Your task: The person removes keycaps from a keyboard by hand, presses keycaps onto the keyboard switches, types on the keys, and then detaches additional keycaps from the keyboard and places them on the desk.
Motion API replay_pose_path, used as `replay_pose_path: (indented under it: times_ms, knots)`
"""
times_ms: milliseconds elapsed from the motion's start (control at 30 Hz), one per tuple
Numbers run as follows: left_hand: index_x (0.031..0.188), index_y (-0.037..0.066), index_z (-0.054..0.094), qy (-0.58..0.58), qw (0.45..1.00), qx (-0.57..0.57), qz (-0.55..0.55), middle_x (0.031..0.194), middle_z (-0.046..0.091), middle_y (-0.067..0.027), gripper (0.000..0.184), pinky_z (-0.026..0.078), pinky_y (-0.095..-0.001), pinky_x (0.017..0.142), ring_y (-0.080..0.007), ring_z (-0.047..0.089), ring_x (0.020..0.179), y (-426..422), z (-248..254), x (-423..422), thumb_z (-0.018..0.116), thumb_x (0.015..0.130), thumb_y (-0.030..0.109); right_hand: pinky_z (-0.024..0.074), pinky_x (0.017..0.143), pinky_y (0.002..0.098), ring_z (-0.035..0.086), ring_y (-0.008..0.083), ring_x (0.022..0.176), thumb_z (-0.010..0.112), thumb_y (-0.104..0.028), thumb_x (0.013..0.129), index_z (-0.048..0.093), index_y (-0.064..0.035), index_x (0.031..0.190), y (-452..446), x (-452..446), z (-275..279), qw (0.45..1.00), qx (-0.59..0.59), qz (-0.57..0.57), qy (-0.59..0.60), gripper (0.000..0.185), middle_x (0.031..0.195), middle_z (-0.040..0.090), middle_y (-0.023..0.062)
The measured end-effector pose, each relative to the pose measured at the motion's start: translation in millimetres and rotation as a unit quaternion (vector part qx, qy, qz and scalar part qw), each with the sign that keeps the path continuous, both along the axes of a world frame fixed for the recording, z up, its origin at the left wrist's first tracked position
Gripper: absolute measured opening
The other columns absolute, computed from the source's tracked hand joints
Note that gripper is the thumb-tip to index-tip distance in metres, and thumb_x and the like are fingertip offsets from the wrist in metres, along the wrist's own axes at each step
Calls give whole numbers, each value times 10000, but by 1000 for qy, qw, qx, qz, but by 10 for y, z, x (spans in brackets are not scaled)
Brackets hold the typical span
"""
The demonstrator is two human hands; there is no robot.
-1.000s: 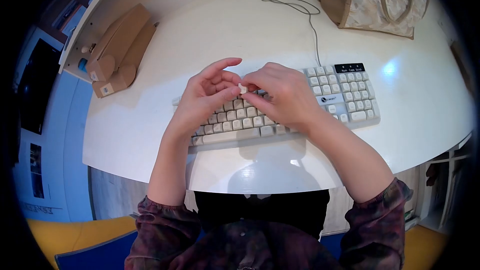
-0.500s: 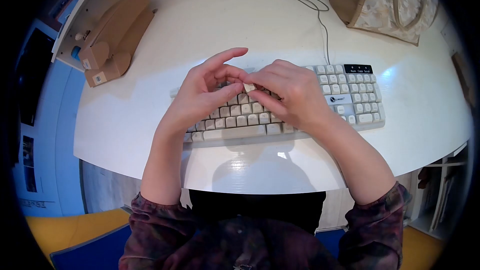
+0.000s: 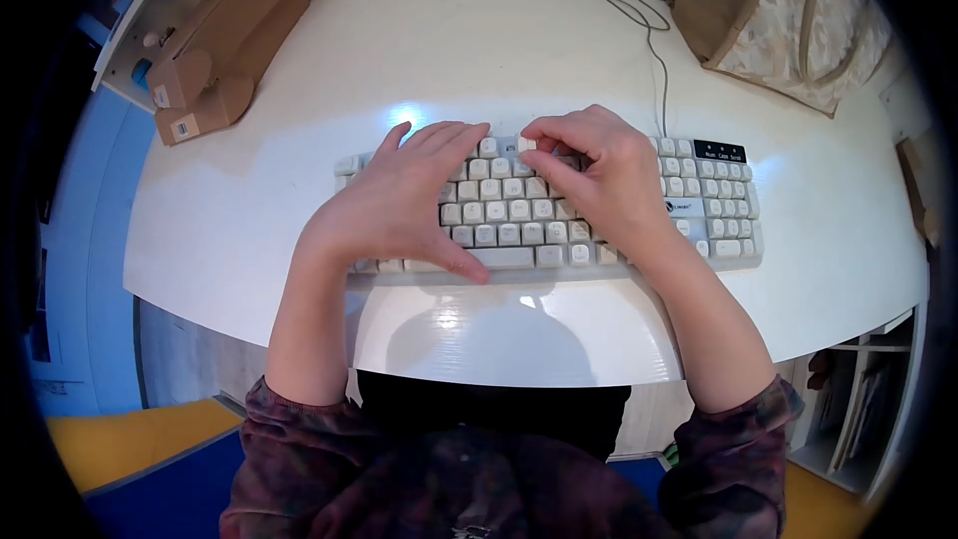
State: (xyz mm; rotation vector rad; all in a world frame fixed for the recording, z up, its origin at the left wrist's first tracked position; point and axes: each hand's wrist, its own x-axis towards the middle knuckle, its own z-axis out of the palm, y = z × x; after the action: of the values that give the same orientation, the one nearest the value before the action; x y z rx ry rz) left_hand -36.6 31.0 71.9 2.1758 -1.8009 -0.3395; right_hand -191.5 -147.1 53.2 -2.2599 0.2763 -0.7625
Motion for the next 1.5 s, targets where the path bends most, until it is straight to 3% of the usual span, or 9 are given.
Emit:
replay_pose_path:
  times_ms: [200,300,600,900,1100,1200,1300,1400,1500]
  knots:
    - [1499,-12,373,-3,1000,-13,-4,1474,471,-204,1242,213,-536,1216,-337,417,1408,9,-17,-9,906,532,557,509,715,307,603,176,799,789,-89,788,768,-44,951,-13,65,22,1000,-4,0,22,170,802,699,49]
    - [1494,-12,382,0,1000,-26,-9,1477,470,-201,1231,218,-537,1216,-337,418,1407,14,-60,15,899,538,566,503,706,306,597,175,784,788,-116,793,771,-46,943,-1,113,16,998,43,-3,45,165,803,700,43]
    - [1478,-19,408,27,999,-39,-5,1471,480,-204,1211,221,-537,1215,-335,417,1410,20,-77,33,898,536,563,486,627,305,597,145,665,795,-187,798,779,-44,915,-29,285,119,983,22,-32,180,185,731,687,52]
    - [1467,-20,414,36,999,-36,-11,1446,495,-195,1176,239,-533,1201,-335,431,1389,34,-82,54,900,547,529,488,612,264,603,108,626,808,-103,773,767,-2,847,-157,487,317,957,39,46,283,132,679,687,41]
    - [1462,-24,417,38,999,-27,-15,1439,498,-195,1163,246,-524,1198,-335,433,1384,57,-85,73,901,552,517,496,621,244,607,87,646,810,-60,772,777,9,860,-159,517,268,952,112,49,280,117,701,700,33]
    - [1461,-26,419,37,999,-35,-13,1441,498,-194,1160,242,-520,1201,-331,428,1389,58,-101,69,901,555,514,456,634,233,561,69,682,796,-98,831,778,-6,946,-194,476,243,953,103,72,276,148,757,705,1]
    - [1462,-26,420,45,999,-25,-11,1441,498,-194,1154,233,-512,1206,-330,427,1390,55,-62,53,901,558,506,498,653,236,609,77,709,765,-152,858,769,1,981,-290,355,327,948,218,55,225,196,815,726,27]
    - [1464,-25,421,40,998,-50,-9,1439,500,-196,1146,226,-502,1210,-329,426,1392,56,-114,60,897,565,501,489,689,240,606,88,774,734,-199,895,755,-12,1047,-421,264,279,976,100,31,190,242,901,723,36]
    - [1470,-26,415,40,998,-43,-9,1448,497,-197,1146,222,-495,1213,-326,421,1398,49,-99,65,891,571,504,483,725,266,605,133,825,730,-226,898,752,-23,1053,-361,176,144,982,76,81,150,256,960,707,48]
